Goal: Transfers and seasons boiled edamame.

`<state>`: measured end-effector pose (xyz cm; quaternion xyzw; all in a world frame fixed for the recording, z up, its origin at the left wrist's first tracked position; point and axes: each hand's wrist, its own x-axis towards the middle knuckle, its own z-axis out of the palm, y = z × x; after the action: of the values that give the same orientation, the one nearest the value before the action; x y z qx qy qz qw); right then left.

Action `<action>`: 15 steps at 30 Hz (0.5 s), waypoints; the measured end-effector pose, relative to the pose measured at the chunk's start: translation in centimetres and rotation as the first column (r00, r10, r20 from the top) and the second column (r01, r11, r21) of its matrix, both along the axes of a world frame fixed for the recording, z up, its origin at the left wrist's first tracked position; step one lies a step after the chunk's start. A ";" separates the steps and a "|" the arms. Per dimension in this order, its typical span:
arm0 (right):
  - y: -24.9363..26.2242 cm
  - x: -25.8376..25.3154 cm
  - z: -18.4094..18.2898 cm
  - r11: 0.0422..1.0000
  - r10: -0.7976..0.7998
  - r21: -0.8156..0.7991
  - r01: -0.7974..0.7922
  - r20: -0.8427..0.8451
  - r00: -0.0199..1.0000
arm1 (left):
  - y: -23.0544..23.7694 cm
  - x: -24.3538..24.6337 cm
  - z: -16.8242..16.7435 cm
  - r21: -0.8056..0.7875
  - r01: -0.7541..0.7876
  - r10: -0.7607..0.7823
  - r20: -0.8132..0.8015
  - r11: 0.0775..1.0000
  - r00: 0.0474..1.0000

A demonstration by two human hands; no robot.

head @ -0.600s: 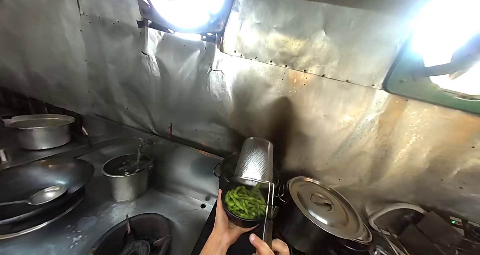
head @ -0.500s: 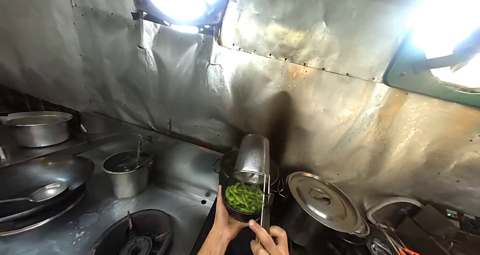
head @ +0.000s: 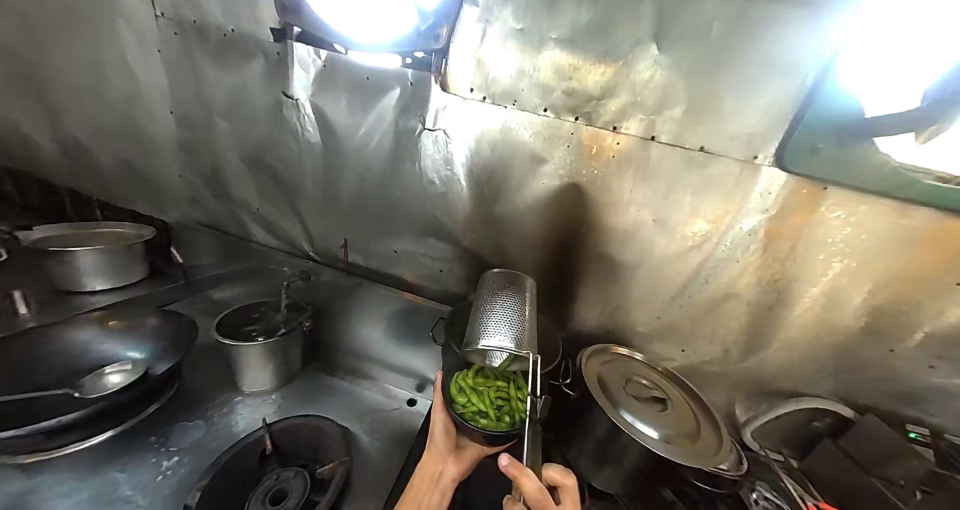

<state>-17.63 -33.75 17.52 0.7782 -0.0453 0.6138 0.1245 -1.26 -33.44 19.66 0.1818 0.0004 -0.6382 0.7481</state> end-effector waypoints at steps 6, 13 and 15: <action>0.0 -0.1 0.8 1.000 0.005 -0.005 -0.005 0.031 1.000 | 0.8 0.5 -0.7 -0.019 -0.006 0.007 0.003 1.000 1.000; 1.1 -0.2 -0.2 0.999 0.028 0.035 -0.029 0.017 0.999 | 2.5 0.5 -1.4 -0.010 -0.027 0.028 0.043 1.000 0.999; 1.4 -0.2 -0.1 0.999 0.030 0.032 -0.031 0.031 0.999 | 3.0 0.5 -1.7 -0.010 -0.030 0.030 0.037 1.000 0.999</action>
<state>-17.86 -32.31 17.40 0.7712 -0.0452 0.6269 0.1017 -0.81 -30.47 17.91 0.1899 -0.0136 -0.6234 0.7584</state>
